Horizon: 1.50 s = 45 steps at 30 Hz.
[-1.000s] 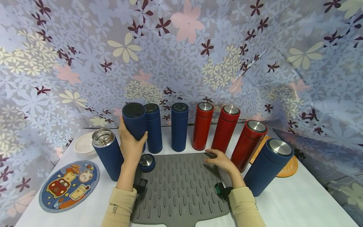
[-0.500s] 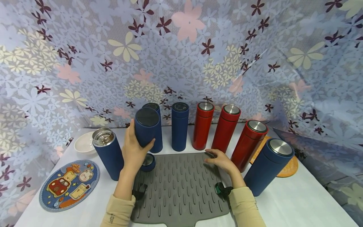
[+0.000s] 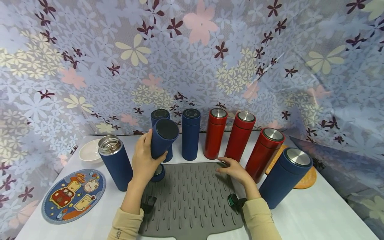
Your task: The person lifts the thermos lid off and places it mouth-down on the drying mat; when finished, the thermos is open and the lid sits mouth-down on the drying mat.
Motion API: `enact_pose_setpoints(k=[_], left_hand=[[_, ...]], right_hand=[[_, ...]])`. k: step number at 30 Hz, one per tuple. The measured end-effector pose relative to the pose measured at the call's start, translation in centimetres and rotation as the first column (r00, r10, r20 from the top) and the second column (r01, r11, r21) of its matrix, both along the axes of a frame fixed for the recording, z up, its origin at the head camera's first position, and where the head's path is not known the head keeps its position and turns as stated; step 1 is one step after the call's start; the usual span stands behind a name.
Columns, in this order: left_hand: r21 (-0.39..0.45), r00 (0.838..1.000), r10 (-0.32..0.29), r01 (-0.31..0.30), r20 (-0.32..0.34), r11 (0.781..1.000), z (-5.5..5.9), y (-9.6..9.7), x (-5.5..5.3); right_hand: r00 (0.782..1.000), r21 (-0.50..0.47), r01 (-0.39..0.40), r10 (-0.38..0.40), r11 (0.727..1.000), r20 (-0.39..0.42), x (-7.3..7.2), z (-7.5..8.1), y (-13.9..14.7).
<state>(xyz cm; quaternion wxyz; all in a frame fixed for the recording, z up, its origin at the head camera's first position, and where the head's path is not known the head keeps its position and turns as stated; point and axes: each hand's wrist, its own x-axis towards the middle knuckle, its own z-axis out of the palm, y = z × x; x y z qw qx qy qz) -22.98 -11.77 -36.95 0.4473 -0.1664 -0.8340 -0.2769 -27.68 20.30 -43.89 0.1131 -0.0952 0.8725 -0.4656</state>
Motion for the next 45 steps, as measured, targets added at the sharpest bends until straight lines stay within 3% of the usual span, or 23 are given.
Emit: enact_pose_setpoints(k=[6, 12, 20, 25, 30, 33, 40, 45], left_hand=[[-0.046, 0.997, -0.055, 0.057, 0.05, 0.997, 0.0, 0.2, 0.1], [-0.122, 0.996, -0.073, 0.079, 0.052, 0.989, -0.1, 0.5, 0.2], [-0.203, 0.996, -0.093, 0.088, -0.014, 0.975, -0.7, 1.4, -0.1], [-0.235, 0.996, -0.088, 0.089, 0.012, 0.968, -1.1, 1.8, -0.1], [-0.299, 0.997, -0.072, 0.077, 0.029, 0.951, -1.1, 2.1, 0.0], [-0.344, 0.998, -0.055, 0.058, 0.018, 0.937, -1.0, 2.2, 0.1], [-0.434, 0.999, -0.006, 0.02, 0.032, 0.901, -1.2, 2.5, 0.2], [-0.486, 0.998, -0.005, 0.033, 0.059, 0.873, -1.3, 2.5, 0.2]], right_hand=[[0.997, -0.003, -0.029, 0.028, 1.0, -0.074, 0.4, 1.6, -0.4], [0.988, -0.018, -0.008, 0.005, 1.0, -0.157, 0.7, 3.7, -1.4], [0.961, -0.157, -0.027, -0.018, 0.987, -0.275, 2.5, 7.3, -3.9], [0.952, -0.232, -0.045, -0.029, 0.972, -0.305, 3.8, 8.8, -5.2], [0.936, -0.248, -0.075, -0.018, 0.966, -0.352, 4.5, 9.4, -6.1], [0.942, -0.236, -0.066, -0.018, 0.969, -0.337, 4.6, 9.4, -6.4], [0.977, -0.156, -0.017, -0.017, 0.988, -0.211, 4.7, 9.3, -7.2], [0.984, -0.107, 0.004, -0.023, 0.994, -0.177, 4.6, 9.1, -7.7]])
